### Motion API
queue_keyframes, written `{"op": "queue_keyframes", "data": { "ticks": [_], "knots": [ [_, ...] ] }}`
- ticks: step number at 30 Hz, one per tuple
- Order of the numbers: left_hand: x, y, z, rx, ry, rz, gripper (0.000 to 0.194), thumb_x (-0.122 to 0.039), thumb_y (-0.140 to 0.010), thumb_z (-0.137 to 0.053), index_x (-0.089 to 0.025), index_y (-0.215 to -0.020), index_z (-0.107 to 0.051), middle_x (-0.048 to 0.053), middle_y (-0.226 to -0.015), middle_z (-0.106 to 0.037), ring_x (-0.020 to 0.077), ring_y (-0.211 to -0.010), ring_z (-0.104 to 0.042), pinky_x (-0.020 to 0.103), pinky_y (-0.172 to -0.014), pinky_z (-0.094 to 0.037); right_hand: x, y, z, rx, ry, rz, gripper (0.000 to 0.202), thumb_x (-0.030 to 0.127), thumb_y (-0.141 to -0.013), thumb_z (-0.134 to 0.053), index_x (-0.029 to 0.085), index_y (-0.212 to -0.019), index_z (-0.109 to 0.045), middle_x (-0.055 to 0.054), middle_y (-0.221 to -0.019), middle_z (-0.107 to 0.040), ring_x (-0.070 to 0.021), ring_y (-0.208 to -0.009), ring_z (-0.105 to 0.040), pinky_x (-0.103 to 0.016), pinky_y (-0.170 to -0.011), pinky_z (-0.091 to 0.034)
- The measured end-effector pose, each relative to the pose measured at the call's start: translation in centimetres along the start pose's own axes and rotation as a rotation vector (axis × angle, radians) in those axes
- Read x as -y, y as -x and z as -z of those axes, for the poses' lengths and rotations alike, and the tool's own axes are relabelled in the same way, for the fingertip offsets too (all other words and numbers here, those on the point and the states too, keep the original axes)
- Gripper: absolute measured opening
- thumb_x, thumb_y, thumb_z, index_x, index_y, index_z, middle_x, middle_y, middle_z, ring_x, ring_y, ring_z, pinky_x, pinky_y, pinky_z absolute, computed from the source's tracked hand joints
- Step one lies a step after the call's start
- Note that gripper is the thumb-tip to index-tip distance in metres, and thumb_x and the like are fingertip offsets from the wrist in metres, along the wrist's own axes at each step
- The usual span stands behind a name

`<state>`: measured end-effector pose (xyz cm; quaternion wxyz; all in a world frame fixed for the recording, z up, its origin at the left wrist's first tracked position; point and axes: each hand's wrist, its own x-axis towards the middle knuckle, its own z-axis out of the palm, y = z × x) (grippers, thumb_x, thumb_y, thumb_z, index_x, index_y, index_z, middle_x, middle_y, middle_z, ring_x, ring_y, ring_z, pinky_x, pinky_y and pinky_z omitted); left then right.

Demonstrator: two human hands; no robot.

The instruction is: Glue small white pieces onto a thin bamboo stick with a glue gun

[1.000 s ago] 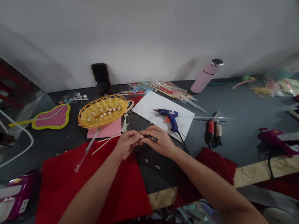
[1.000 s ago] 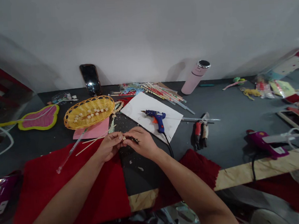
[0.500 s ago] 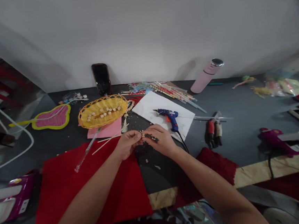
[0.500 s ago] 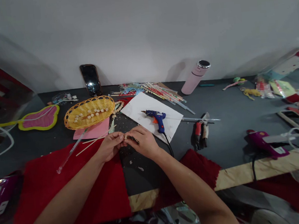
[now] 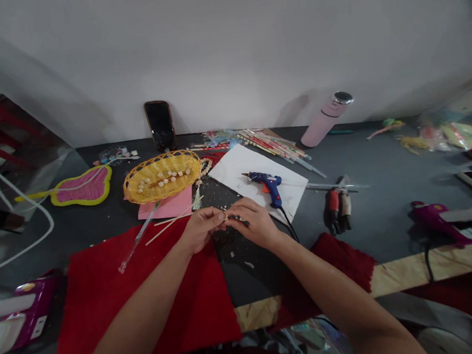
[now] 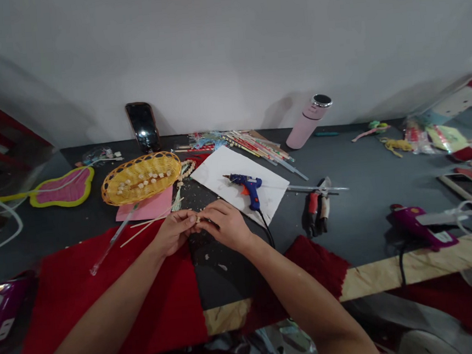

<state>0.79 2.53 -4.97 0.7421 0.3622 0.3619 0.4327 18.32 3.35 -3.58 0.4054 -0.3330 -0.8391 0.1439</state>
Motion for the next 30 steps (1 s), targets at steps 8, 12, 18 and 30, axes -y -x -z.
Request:
{"op": "queue_keyframes", "data": {
  "ticks": [8,12,18,30],
  "knots": [
    [-0.11,-0.05,0.13,0.014,0.064,0.017,0.015,-0.025,-0.07,-0.069,-0.011,-0.075,-0.066,0.003,-0.064,-0.063,0.0087,-0.058,-0.056,0.02,-0.059,-0.043,-0.16,0.16,0.03,0.005,-0.019,-0.006,0.016,0.025,-0.083,-0.059,0.021,-0.098,-0.061,-0.007,-0.089,-0.062,-0.0165,-0.085,-0.057,-0.032,-0.077,-0.051],
    [-0.06,-0.05,0.14,0.006,0.039,0.021,0.015,-0.024,-0.069,-0.07,-0.011,-0.077,-0.067,0.003,-0.064,-0.063,0.009,-0.057,-0.057,0.019,-0.058,-0.043,-0.29,0.2,0.0,0.01,-0.016,0.004,0.017,0.025,-0.082,-0.06,0.02,-0.098,-0.061,-0.007,-0.089,-0.062,-0.0169,-0.086,-0.057,-0.032,-0.077,-0.05],
    [-0.07,0.0,0.06,0.0,0.013,0.025,0.017,-0.023,-0.068,-0.071,-0.01,-0.078,-0.067,0.003,-0.065,-0.063,0.0086,-0.057,-0.057,0.02,-0.059,-0.043,-0.36,0.26,0.03,0.018,-0.023,0.007,0.017,0.025,-0.082,-0.059,0.019,-0.098,-0.061,-0.008,-0.089,-0.062,-0.017,-0.085,-0.057,-0.032,-0.077,-0.051],
    [-0.08,0.01,0.06,0.0,0.01,0.023,0.017,-0.023,-0.067,-0.071,-0.011,-0.077,-0.066,0.002,-0.064,-0.063,0.0087,-0.057,-0.056,0.02,-0.059,-0.042,-0.33,0.24,0.01,0.025,-0.024,0.017,0.016,0.025,-0.083,-0.059,0.02,-0.098,-0.061,-0.007,-0.089,-0.062,-0.0168,-0.086,-0.057,-0.032,-0.077,-0.051]
  ]
}}
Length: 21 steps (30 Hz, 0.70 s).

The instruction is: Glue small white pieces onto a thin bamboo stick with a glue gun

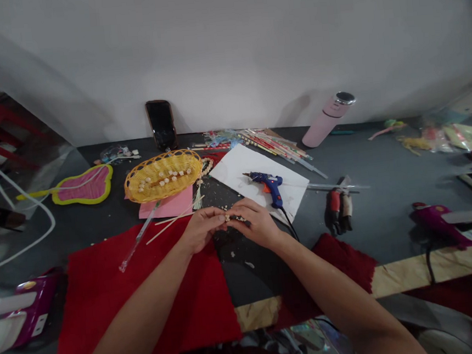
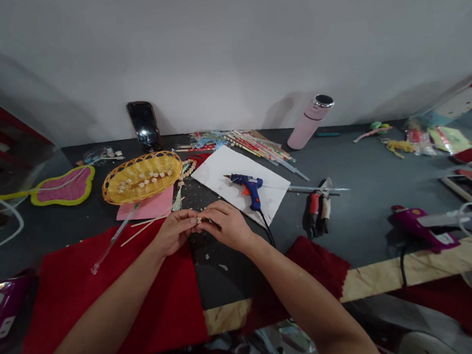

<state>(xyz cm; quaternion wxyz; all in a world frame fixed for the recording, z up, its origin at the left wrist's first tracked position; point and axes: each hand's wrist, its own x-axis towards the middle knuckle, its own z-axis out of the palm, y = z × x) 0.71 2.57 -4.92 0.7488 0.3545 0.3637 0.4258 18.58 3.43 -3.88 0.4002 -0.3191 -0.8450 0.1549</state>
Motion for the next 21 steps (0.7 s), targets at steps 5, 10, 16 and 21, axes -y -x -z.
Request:
{"op": "queue_keyframes", "data": {
  "ticks": [5,10,16,21],
  "knots": [
    [-0.11,0.02,-0.06,0.002,0.001,0.003,0.017,-0.023,-0.067,-0.071,-0.01,-0.077,-0.066,0.003,-0.064,-0.063,0.0092,-0.058,-0.057,0.021,-0.06,-0.042,-0.05,0.05,0.03,-0.006,-0.008,0.012,0.017,0.025,-0.083,-0.059,0.02,-0.099,-0.061,-0.008,-0.089,-0.062,-0.0171,-0.086,-0.058,-0.032,-0.077,-0.051],
    [-0.14,0.06,-0.09,0.01,-0.002,0.001,0.016,-0.024,-0.069,-0.069,-0.01,-0.078,-0.066,0.003,-0.064,-0.063,0.0091,-0.058,-0.057,0.021,-0.06,-0.042,-0.13,0.11,-0.01,-0.01,-0.002,0.012,0.017,0.025,-0.082,-0.059,0.02,-0.099,-0.06,-0.008,-0.09,-0.062,-0.017,-0.086,-0.057,-0.032,-0.077,-0.051],
    [-0.1,0.18,-0.16,0.012,-0.039,-0.01,0.016,-0.025,-0.069,-0.07,-0.011,-0.076,-0.066,0.002,-0.064,-0.062,0.009,-0.059,-0.056,0.021,-0.06,-0.04,-0.1,0.08,0.04,-0.003,-0.002,0.012,0.017,0.024,-0.083,-0.058,0.02,-0.099,-0.061,-0.007,-0.089,-0.062,-0.0172,-0.086,-0.057,-0.032,-0.077,-0.051],
    [-0.14,0.14,-0.19,0.005,-0.042,-0.012,0.016,-0.025,-0.068,-0.071,-0.012,-0.076,-0.066,0.002,-0.064,-0.062,0.0083,-0.058,-0.055,0.02,-0.059,-0.039,-0.18,0.14,0.02,-0.005,-0.001,0.007,0.018,0.024,-0.083,-0.059,0.02,-0.1,-0.061,-0.007,-0.09,-0.062,-0.017,-0.086,-0.057,-0.032,-0.077,-0.051]
  ]
}}
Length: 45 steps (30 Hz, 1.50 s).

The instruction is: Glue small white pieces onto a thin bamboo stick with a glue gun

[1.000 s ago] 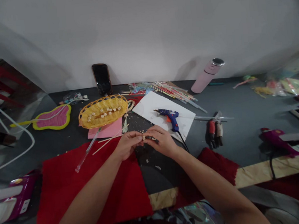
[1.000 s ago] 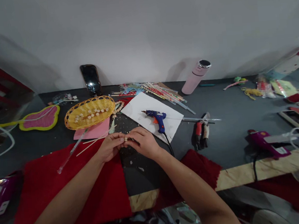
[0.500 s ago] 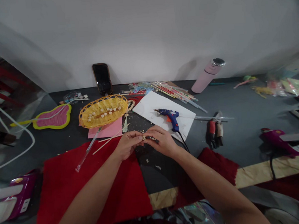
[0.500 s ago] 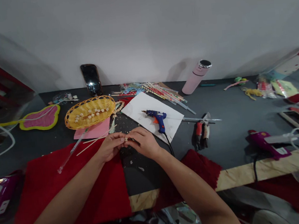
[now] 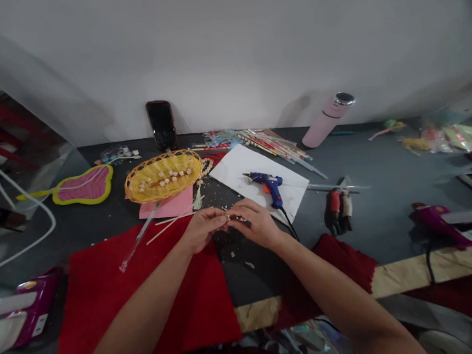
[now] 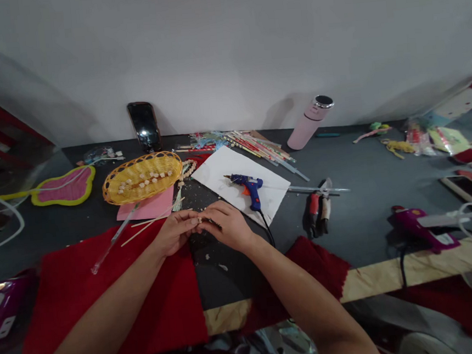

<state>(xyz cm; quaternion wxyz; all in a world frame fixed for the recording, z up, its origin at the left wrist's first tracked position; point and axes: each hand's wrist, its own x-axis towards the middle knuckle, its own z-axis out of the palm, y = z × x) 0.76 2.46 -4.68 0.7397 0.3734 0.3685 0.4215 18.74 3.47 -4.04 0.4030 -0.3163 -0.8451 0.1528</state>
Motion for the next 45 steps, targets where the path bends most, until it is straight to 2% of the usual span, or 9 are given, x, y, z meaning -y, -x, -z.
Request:
{"op": "queue_keyframes", "data": {
  "ticks": [13,45],
  "knots": [
    [0.04,-0.1,0.16,0.009,0.063,0.007,0.018,-0.025,-0.07,-0.069,-0.011,-0.08,-0.067,0.003,-0.065,-0.063,0.0095,-0.058,-0.057,0.021,-0.06,-0.043,0.06,-0.04,0.01,-0.003,-0.001,0.008,0.019,0.024,-0.083,-0.058,0.02,-0.102,-0.06,-0.007,-0.09,-0.063,-0.017,-0.087,-0.058,-0.032,-0.077,-0.051],
    [-0.04,0.05,0.14,-0.005,0.023,0.011,0.021,-0.022,-0.067,-0.071,-0.01,-0.084,-0.067,0.005,-0.067,-0.064,0.0111,-0.06,-0.057,0.023,-0.06,-0.043,0.07,0.05,0.05,0.015,-0.006,-0.011,0.019,0.026,-0.084,-0.057,0.022,-0.102,-0.061,-0.008,-0.091,-0.063,-0.0178,-0.088,-0.059,-0.034,-0.078,-0.052]
  ]
}}
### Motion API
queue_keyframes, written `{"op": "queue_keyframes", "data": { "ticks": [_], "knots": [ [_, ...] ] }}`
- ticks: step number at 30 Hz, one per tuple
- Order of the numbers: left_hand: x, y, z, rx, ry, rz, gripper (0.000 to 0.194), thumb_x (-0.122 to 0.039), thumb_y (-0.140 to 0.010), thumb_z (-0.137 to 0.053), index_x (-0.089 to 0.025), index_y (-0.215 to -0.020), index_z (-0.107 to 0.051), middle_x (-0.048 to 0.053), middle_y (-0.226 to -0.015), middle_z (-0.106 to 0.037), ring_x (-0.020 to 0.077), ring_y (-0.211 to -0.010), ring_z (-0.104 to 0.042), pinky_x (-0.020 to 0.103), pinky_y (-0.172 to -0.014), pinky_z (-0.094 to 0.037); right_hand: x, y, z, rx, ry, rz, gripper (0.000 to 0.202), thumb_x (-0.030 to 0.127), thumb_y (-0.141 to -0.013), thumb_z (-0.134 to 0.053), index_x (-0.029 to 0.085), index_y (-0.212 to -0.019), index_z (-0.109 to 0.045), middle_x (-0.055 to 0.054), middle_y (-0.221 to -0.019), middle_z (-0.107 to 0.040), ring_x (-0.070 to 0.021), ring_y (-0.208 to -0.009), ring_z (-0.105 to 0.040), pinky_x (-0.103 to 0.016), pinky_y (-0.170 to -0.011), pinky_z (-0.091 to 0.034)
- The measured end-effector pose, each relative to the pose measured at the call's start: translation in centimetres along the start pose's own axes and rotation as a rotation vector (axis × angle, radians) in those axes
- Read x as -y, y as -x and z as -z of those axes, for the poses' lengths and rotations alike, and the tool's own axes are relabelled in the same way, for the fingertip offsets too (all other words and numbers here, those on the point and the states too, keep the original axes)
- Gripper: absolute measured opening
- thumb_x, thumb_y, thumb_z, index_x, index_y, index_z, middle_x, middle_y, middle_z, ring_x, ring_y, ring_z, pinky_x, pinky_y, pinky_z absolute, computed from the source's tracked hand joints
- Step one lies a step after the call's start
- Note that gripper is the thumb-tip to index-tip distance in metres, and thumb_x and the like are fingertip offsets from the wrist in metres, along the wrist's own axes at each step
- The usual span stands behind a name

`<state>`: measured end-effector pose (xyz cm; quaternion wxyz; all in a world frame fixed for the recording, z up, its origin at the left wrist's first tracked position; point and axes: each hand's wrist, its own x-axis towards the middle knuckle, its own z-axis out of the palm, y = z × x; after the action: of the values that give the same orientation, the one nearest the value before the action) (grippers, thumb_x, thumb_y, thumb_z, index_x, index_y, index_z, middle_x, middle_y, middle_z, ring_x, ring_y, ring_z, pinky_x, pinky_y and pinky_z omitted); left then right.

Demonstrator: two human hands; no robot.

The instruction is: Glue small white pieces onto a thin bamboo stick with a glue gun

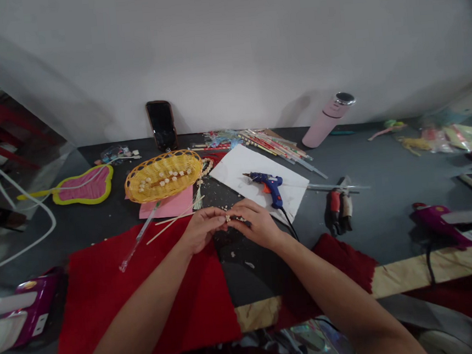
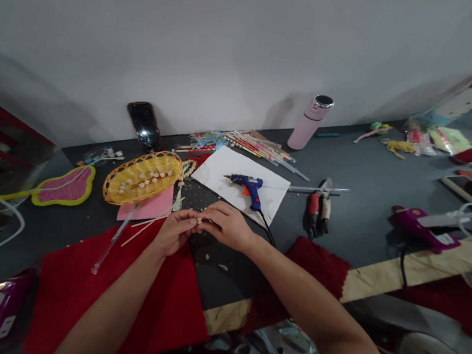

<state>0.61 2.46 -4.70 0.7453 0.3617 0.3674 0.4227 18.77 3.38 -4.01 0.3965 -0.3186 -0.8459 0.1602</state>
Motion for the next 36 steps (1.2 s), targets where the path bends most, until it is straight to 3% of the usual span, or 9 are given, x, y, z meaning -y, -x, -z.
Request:
{"op": "queue_keyframes", "data": {
  "ticks": [9,14,21,25,29,36],
  "knots": [
    [0.1,0.0,-0.1,0.018,-0.003,-0.022,0.016,-0.022,-0.069,-0.07,-0.011,-0.079,-0.067,0.003,-0.065,-0.063,0.0091,-0.059,-0.056,0.021,-0.059,-0.042,-0.1,0.1,-0.1,-0.005,-0.004,0.013,0.019,0.026,-0.084,-0.057,0.021,-0.102,-0.06,-0.008,-0.091,-0.063,-0.0176,-0.088,-0.058,-0.033,-0.078,-0.052],
    [-0.2,-0.1,-0.2,-0.025,0.065,-0.018,0.017,-0.022,-0.065,-0.073,-0.011,-0.076,-0.067,0.003,-0.068,-0.064,0.0083,-0.058,-0.056,0.02,-0.059,-0.044,-0.4,0.2,0.4,0.028,-0.001,-0.036,0.03,0.031,-0.081,-0.062,0.023,-0.109,-0.057,-0.008,-0.098,-0.062,-0.0191,-0.095,-0.058,-0.036,-0.083,-0.051],
    [-0.3,-0.4,0.4,-0.089,0.224,-0.017,0.014,-0.024,-0.069,-0.069,-0.012,-0.074,-0.066,0.004,-0.076,-0.066,0.0075,-0.06,-0.057,0.022,-0.062,-0.049,-2.3,0.4,3.1,-0.067,0.233,-0.259,0.02,0.029,-0.086,-0.052,0.023,-0.103,-0.06,-0.008,-0.099,-0.062,-0.0218,-0.095,-0.058,-0.036,-0.081,-0.049],
    [-0.4,-0.4,0.2,-0.078,0.226,-0.014,0.013,-0.023,-0.069,-0.069,-0.011,-0.073,-0.066,0.004,-0.075,-0.066,0.0076,-0.058,-0.056,0.023,-0.06,-0.049,-3.2,0.3,6.6,-0.09,0.558,-0.572,0.025,0.039,-0.087,-0.047,0.019,-0.092,-0.061,-0.009,-0.091,-0.064,-0.0228,-0.086,-0.059,-0.031,-0.07,-0.045],
    [-0.6,-0.2,-0.1,-0.104,0.203,-0.004,0.014,-0.023,-0.068,-0.071,-0.011,-0.073,-0.067,0.005,-0.075,-0.067,0.0071,-0.058,-0.056,0.023,-0.061,-0.049,-3.5,-0.1,8.2,0.073,0.661,-0.854,0.033,0.049,-0.085,-0.045,0.019,-0.089,-0.058,-0.006,-0.081,-0.066,-0.0216,-0.075,-0.061,-0.028,-0.06,-0.04],
    [-0.3,-0.3,0.1,-0.085,0.21,-0.021,0.013,-0.022,-0.072,-0.068,-0.011,-0.077,-0.067,0.005,-0.078,-0.066,0.0069,-0.061,-0.056,0.021,-0.061,-0.049,-5.9,0.9,7.1,0.239,0.611,-0.945,0.039,0.053,-0.08,-0.047,0.018,-0.091,-0.06,-0.009,-0.082,-0.067,-0.0241,-0.078,-0.063,-0.029,-0.06,-0.039]
  ]
}}
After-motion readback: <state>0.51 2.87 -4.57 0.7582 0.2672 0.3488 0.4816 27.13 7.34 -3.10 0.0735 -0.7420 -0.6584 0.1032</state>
